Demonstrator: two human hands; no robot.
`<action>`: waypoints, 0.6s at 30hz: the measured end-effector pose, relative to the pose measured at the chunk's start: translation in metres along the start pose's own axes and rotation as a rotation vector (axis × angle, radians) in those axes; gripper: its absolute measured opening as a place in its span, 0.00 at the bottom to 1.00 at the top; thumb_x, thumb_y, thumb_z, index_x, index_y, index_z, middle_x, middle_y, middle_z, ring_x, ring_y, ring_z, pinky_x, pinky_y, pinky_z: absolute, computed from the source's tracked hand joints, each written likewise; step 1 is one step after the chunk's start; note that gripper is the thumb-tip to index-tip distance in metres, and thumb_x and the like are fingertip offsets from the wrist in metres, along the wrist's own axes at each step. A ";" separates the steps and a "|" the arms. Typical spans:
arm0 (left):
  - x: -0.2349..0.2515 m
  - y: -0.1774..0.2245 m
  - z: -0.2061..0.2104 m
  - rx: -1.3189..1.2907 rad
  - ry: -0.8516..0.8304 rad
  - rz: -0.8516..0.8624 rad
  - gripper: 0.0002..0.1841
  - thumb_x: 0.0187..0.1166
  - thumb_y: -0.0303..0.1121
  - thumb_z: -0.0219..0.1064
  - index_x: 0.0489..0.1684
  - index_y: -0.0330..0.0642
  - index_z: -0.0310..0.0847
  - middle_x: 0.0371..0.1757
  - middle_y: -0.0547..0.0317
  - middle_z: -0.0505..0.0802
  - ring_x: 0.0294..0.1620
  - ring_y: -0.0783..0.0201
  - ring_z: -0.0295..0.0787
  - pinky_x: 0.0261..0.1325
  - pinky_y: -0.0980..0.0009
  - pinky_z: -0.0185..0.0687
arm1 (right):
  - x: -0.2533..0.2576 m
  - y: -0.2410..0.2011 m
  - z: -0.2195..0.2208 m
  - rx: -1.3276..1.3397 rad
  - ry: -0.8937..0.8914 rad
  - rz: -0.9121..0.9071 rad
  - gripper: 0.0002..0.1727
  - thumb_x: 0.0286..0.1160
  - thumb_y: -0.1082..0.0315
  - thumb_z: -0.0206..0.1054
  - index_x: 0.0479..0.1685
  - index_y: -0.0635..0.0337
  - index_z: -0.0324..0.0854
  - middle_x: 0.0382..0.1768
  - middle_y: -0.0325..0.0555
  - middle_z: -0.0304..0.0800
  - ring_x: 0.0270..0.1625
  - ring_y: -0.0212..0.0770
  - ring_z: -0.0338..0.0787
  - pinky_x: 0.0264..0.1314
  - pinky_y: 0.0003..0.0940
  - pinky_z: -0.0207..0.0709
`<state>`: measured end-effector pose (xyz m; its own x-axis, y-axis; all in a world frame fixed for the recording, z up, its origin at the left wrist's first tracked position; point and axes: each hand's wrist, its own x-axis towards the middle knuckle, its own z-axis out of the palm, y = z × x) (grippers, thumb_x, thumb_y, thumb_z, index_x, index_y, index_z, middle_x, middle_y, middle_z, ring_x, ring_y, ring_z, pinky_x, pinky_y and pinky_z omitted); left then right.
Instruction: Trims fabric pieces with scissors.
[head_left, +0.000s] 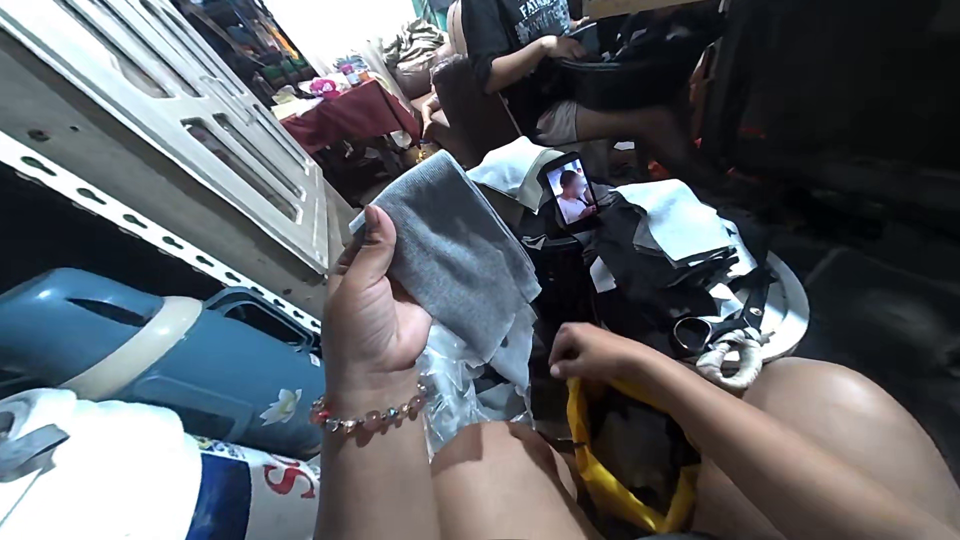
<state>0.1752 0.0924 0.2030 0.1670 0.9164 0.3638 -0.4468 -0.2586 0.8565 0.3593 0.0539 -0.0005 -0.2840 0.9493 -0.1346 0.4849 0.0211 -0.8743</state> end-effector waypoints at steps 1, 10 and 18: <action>-0.001 0.000 0.000 0.028 -0.012 0.008 0.12 0.92 0.39 0.54 0.51 0.48 0.84 0.47 0.64 0.95 0.52 0.68 0.94 0.59 0.66 0.91 | -0.002 0.001 -0.004 0.113 0.154 0.004 0.16 0.80 0.64 0.69 0.52 0.70 0.89 0.57 0.61 0.88 0.63 0.53 0.86 0.71 0.54 0.75; -0.006 -0.012 0.007 0.137 -0.036 0.039 0.13 0.91 0.37 0.56 0.42 0.49 0.88 0.38 0.69 0.95 0.41 0.74 0.94 0.48 0.73 0.93 | -0.010 -0.075 -0.038 0.434 0.572 -0.643 0.18 0.71 0.54 0.72 0.47 0.60 0.86 0.62 0.40 0.84 0.69 0.30 0.79 0.72 0.33 0.74; -0.010 -0.013 0.000 0.208 -0.013 0.056 0.09 0.87 0.38 0.62 0.39 0.51 0.88 0.35 0.70 0.95 0.36 0.76 0.93 0.43 0.75 0.93 | -0.007 -0.084 -0.032 0.523 0.346 -0.653 0.05 0.78 0.73 0.67 0.44 0.66 0.83 0.36 0.39 0.89 0.37 0.24 0.88 0.43 0.21 0.84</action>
<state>0.1795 0.0872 0.1881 0.1595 0.8951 0.4163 -0.2653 -0.3674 0.8914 0.3471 0.0558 0.0893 -0.0653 0.8413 0.5366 -0.1469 0.5237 -0.8391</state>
